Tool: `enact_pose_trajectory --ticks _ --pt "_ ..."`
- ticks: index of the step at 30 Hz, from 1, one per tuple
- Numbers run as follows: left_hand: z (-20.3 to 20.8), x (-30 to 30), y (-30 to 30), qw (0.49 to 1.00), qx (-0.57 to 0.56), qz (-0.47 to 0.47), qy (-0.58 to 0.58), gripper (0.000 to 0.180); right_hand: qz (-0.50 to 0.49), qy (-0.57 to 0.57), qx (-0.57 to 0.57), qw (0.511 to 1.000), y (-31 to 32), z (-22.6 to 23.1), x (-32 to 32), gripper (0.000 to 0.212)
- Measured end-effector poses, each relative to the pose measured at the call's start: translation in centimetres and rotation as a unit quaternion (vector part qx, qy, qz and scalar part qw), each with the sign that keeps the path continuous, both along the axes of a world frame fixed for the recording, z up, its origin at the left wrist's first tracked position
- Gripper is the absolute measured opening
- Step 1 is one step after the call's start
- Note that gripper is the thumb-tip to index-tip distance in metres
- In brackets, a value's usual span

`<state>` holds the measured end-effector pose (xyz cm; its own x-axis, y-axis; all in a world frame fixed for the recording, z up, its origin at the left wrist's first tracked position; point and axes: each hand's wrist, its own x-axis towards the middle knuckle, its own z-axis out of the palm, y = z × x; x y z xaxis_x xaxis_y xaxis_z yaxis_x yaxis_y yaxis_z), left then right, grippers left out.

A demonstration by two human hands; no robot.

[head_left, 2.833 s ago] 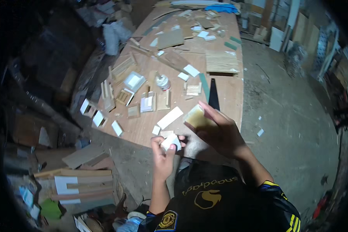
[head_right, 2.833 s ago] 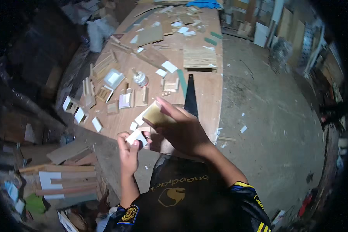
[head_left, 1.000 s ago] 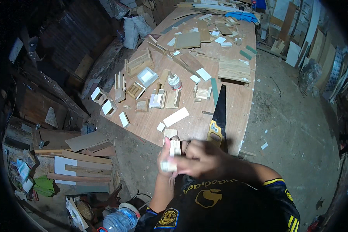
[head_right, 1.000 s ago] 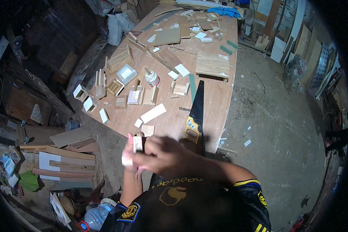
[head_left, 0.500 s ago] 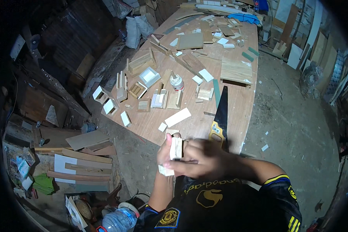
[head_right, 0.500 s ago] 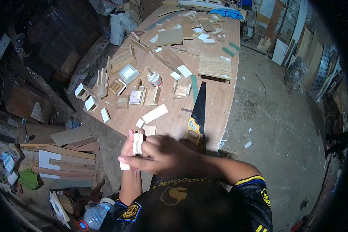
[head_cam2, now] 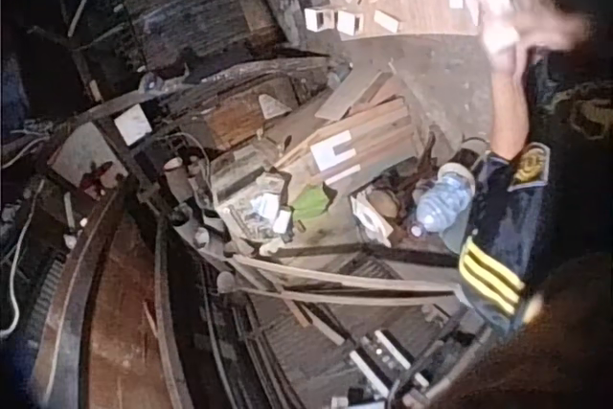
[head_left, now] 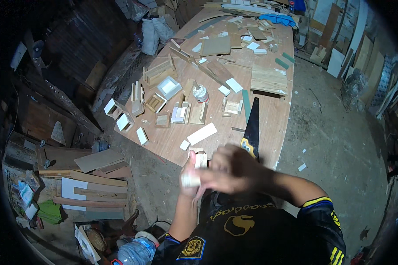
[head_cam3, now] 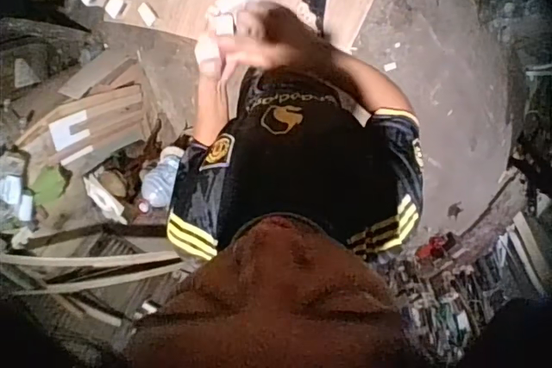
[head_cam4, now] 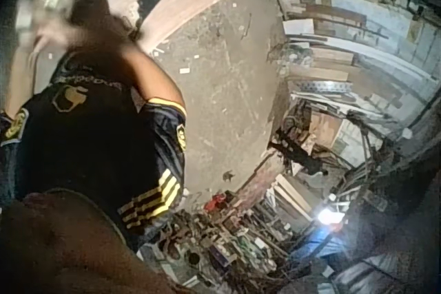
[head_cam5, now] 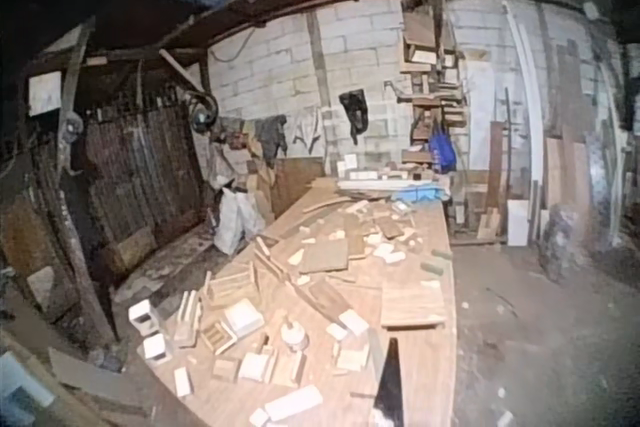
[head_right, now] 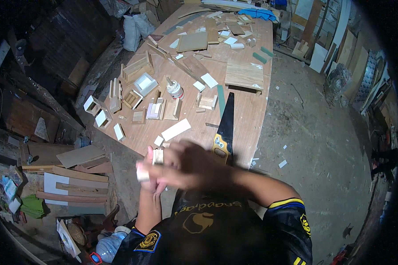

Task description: Applying glue to wooden strips and blocks to assemble a small structure.

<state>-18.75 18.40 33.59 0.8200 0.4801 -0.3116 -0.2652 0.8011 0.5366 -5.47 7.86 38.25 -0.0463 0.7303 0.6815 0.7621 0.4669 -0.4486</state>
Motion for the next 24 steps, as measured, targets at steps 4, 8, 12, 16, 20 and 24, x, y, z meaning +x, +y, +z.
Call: enact_pose_trajectory --ticks 4,8,12,16,20,24 --pt "-0.1 -0.4 -0.4 0.989 0.147 -0.005 -0.029 0.045 -0.167 0.249 -0.005 0.954 1.2 -0.9 4.7 0.04" --pt "0.5 -0.9 1.8 0.982 0.164 0.088 0.029 0.045 0.1 0.726 -0.089 0.675 -0.5 -0.8 3.3 0.046" --pt "2.4 0.5 0.3 0.972 0.176 0.137 0.076 0.045 0.167 0.782 -0.126 0.587 -0.1 -1.9 2.4 0.048" --pt "0.8 -0.5 1.2 0.973 0.187 0.118 0.074 0.043 0.175 0.776 -0.134 0.591 -0.2 -1.7 1.6 0.047" --pt "1.6 0.0 0.6 0.97 0.186 0.133 0.087 0.041 0.148 0.758 -0.156 0.616 -0.4 -2.1 1.6 0.05" --pt "1.4 0.1 0.5 0.964 0.204 0.14 0.1 0.04 0.158 0.767 -0.158 0.602 -0.4 -2.2 1.2 0.055"
